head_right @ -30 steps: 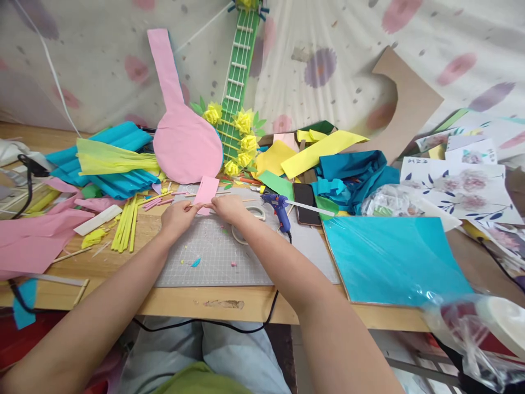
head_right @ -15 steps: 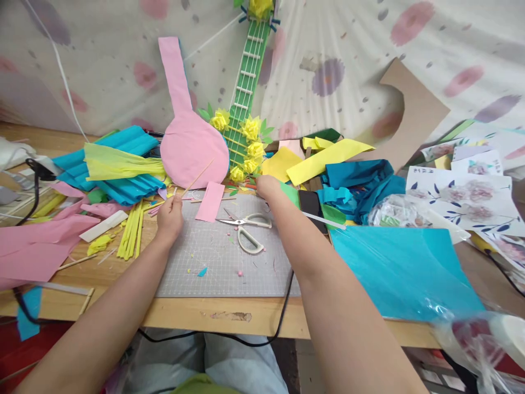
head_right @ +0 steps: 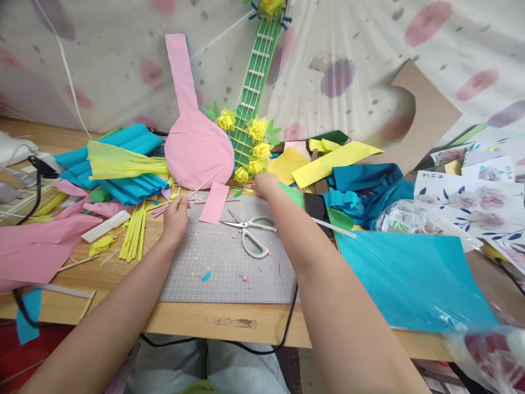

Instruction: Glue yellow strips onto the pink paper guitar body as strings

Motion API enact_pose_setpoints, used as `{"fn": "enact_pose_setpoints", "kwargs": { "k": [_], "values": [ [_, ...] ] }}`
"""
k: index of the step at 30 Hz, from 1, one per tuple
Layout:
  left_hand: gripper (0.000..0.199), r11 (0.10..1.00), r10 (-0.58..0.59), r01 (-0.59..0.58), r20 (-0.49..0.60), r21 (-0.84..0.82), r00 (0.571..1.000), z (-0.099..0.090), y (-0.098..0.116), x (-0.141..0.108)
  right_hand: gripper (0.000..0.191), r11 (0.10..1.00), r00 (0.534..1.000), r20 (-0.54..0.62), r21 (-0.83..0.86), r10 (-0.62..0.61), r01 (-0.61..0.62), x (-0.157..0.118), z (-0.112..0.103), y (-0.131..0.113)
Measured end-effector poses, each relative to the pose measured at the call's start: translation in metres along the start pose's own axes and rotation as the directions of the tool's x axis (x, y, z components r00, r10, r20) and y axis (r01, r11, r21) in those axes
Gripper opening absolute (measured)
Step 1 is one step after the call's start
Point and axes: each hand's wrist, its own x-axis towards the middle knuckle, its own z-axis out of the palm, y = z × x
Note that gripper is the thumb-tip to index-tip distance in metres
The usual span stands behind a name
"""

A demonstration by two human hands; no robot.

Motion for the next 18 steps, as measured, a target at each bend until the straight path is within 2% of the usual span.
{"fn": "enact_pose_setpoints", "kwargs": {
  "k": [2,3,5,6,8,10,15,18],
  "values": [
    [0.031,0.999,-0.028,0.029,0.011,-0.027,1.0,0.001,0.001,0.0,0.021,0.96,1.0,0.023,0.281,0.0,-0.007,-0.003,-0.006,-0.002],
    [0.031,0.998,-0.039,0.04,0.017,-0.04,0.999,0.001,0.001,0.0,0.018,0.881,0.996,0.079,0.474,-0.037,-0.004,-0.005,-0.008,-0.004],
    [0.03,0.997,-0.051,0.053,0.031,-0.056,0.998,0.001,0.002,-0.001,0.016,0.612,0.966,0.191,0.789,-0.175,-0.045,-0.01,-0.011,-0.007],
    [0.03,0.997,-0.054,0.056,0.037,-0.057,0.998,0.001,0.002,-0.001,0.016,0.5,0.944,0.225,0.863,-0.242,-0.078,-0.013,-0.011,-0.008],
    [0.03,0.997,-0.051,0.054,0.044,-0.055,0.998,0.001,0.002,-0.001,0.018,0.38,0.917,0.255,0.916,-0.307,-0.127,-0.019,-0.012,-0.011],
    [0.03,0.997,-0.041,0.044,0.05,-0.058,0.998,0.002,0.002,-0.001,0.016,0.349,0.912,0.253,0.928,-0.324,-0.133,-0.024,-0.011,-0.014],
    [0.029,0.997,-0.009,0.015,0.068,-0.077,0.998,0.004,-0.001,0.0,0.001,0.364,0.914,0.213,0.928,-0.346,-0.078,-0.039,-0.015,-0.022],
    [0.023,0.998,0.01,-0.003,0.096,-0.067,0.995,0.006,-0.002,-0.001,0.004,0.327,0.919,0.162,0.944,-0.359,-0.039,-0.053,-0.015,-0.028]
  ]
}}
